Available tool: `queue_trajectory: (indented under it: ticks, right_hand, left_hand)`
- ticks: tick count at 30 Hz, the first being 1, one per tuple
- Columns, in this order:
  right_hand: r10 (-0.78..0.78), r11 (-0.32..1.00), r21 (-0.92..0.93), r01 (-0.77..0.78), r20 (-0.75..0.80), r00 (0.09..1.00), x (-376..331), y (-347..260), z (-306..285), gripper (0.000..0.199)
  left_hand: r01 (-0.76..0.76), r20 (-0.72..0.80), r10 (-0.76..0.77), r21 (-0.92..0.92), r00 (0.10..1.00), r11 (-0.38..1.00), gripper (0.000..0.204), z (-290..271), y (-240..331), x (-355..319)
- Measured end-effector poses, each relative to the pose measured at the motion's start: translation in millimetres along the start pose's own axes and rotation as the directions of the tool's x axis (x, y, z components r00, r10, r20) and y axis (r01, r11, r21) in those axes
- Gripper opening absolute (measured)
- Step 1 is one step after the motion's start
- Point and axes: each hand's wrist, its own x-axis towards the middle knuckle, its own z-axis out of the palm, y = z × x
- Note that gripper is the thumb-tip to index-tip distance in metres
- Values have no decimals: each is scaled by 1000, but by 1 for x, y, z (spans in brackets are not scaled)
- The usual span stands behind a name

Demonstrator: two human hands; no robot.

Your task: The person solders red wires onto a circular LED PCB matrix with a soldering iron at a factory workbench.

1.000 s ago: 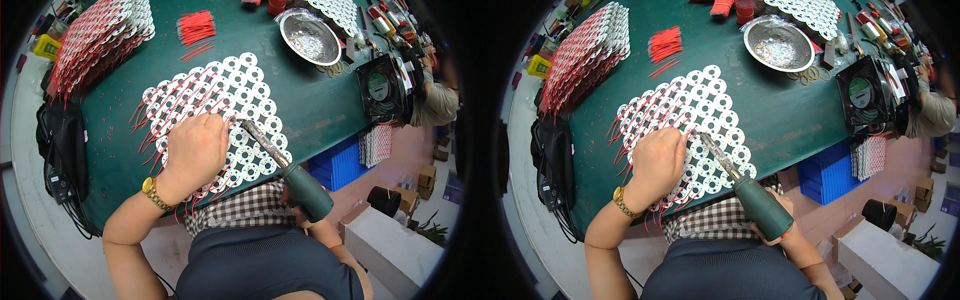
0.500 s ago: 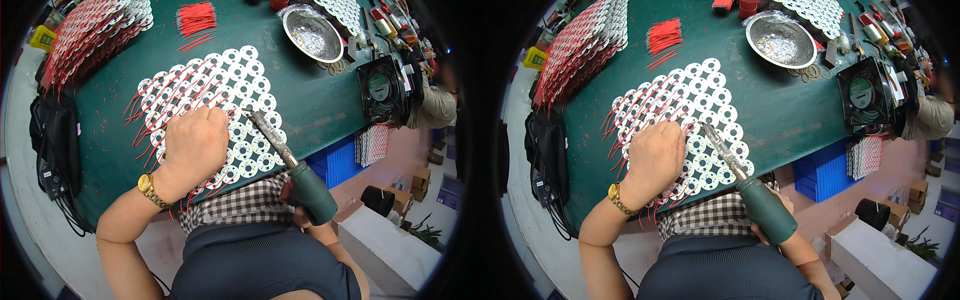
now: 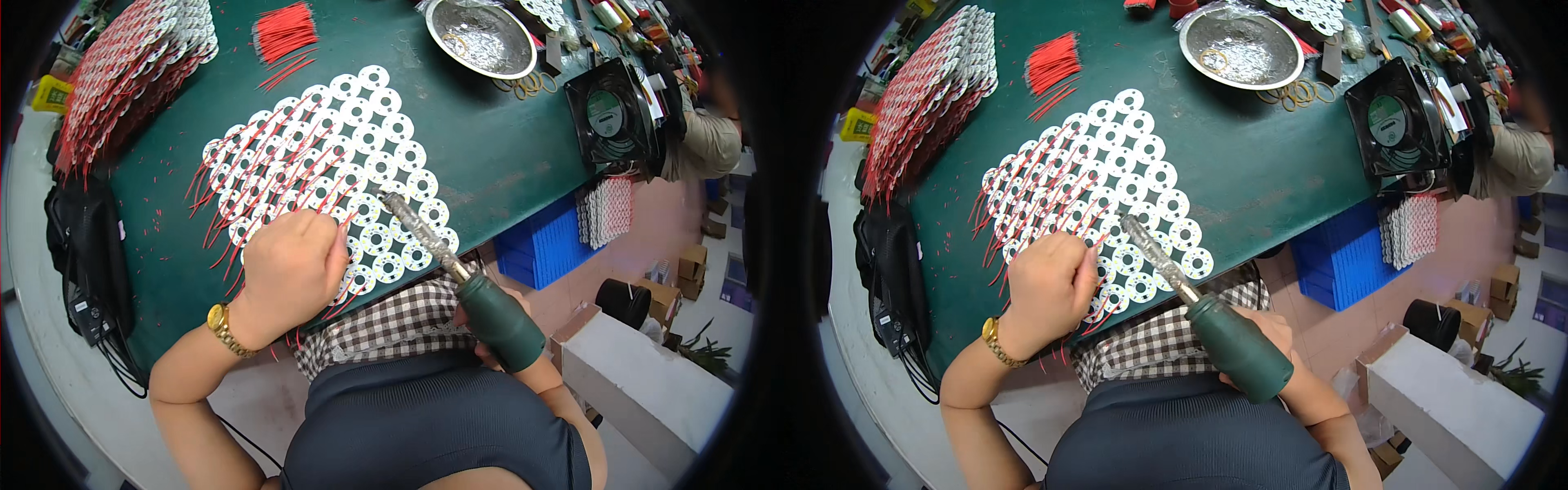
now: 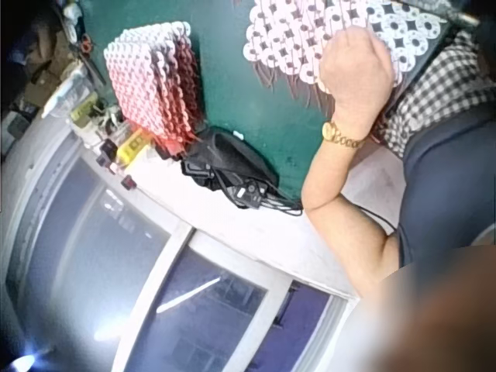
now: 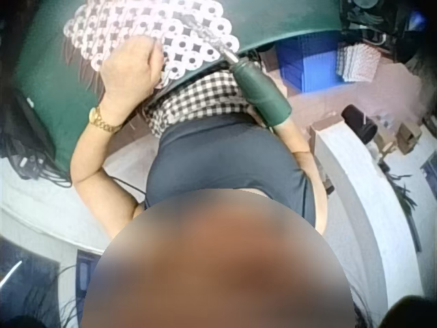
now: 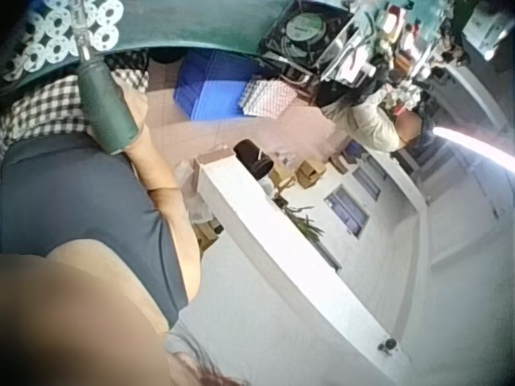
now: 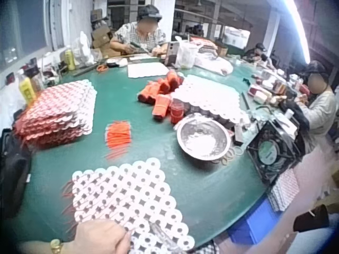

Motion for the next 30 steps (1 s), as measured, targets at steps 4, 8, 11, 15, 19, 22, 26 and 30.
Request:
queue_trajectory:
  ticks: [4, 8, 11, 15, 19, 22, 26, 30]
  right_hand:
    - [-69, 997, -43, 71, 40, 997, -5, -2, -2, 62]
    - [-51, 997, -47, 53, 40, 998, -7, -2, 3, 60]
    - [-83, 994, -72, 86, 51, 995, -6, -3, 4, 58]
    - [-6, 999, 32, 7, -34, 999, -2, -12, 12, 57]
    - [28, 996, 87, -25, -33, 999, -2, -15, 14, 62]
    - [44, 997, 57, -44, 7, 999, -7, -13, 12, 66]
    - [49, 999, -21, -48, 69, 996, -6, -15, 8, 52]
    - [50, 998, -52, -47, 53, 997, -10, -12, 10, 53]
  left_hand:
    - [-9, 34, 8, 9, 999, 1000, 17, 4, 0, 0]
    - [3, 11, -3, -31, 1000, 1000, 16, 5, -2, -1]
    - [30, 24, -29, -39, 999, 999, 15, 4, -3, -3]
    - [29, 1, -29, -28, 1000, 999, 15, 8, -1, -2]
    - [45, 34, -45, 16, 998, 999, 15, 8, 1, -2]
    - [50, 49, -52, 38, 997, 998, 16, 7, 1, -1]
    - [53, 51, -55, 52, 997, 997, 17, 8, 2, 0]
    - [58, 62, -61, 48, 996, 997, 17, 7, 3, 1]
